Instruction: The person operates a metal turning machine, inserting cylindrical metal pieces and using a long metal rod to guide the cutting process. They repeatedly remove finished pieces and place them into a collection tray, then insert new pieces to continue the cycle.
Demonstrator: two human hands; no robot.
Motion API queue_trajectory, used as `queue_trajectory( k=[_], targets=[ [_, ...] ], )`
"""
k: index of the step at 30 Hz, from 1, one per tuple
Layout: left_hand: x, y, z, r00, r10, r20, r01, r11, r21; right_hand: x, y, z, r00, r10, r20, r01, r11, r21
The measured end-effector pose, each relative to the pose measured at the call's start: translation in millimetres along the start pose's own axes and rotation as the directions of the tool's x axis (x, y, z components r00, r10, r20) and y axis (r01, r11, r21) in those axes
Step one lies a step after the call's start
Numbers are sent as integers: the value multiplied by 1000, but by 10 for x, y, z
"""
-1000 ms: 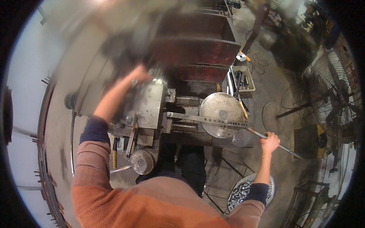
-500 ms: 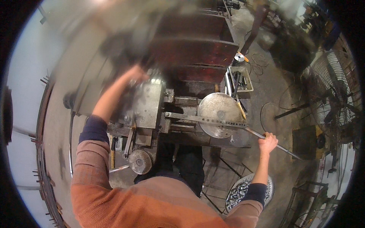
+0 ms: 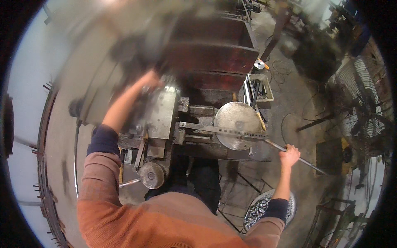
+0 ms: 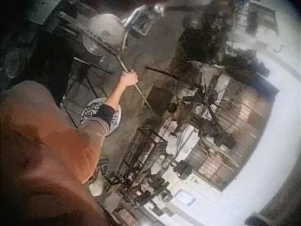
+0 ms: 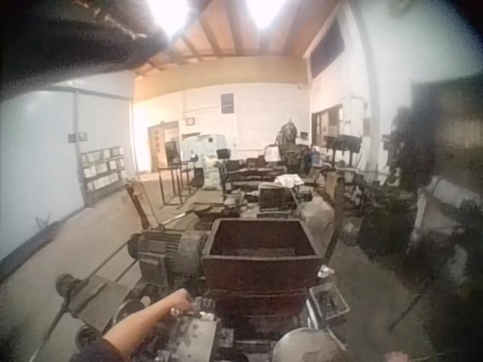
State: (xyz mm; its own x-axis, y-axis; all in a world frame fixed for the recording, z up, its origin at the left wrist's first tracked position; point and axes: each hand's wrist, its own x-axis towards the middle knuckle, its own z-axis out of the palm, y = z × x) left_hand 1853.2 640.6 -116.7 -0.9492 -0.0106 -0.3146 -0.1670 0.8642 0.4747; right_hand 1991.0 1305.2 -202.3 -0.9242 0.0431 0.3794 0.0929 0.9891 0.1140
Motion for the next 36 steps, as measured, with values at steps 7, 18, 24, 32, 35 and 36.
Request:
queue_trajectory(
  k=[7, 18, 24, 32, 35, 36],
  targets=[
    [-91, 151, 56, 995, -24, -100, 17, 997, -71, -22, 4, -21, 998, 45, 47, -45, 999, -15],
    [-592, 116, -326, 974, 148, -172, -113, 974, 196, 55, -100, -75, 997, 16, 70, -17, 1000, 16],
    [-2729, 269, -531, 956, 131, -261, -236, 873, -427, -21, -40, -180, 991, 13, 131, -24, 996, 83],
    [-5185, -1351, 1352, 526, -831, -183, 200, 330, -922, -163, 468, -79, 994, -4, 111, 10, 999, -51],
    [-5217, -1155, 1585, 273, -957, -100, 11, 107, -994, -235, 635, -179, 975, 81, 207, -70, 996, -60],
    [-5191, -1200, 1641, 236, -959, -154, 2, 160, -987, -259, 657, -192, 969, 85, 232, -69, 995, -75]
  ],
)
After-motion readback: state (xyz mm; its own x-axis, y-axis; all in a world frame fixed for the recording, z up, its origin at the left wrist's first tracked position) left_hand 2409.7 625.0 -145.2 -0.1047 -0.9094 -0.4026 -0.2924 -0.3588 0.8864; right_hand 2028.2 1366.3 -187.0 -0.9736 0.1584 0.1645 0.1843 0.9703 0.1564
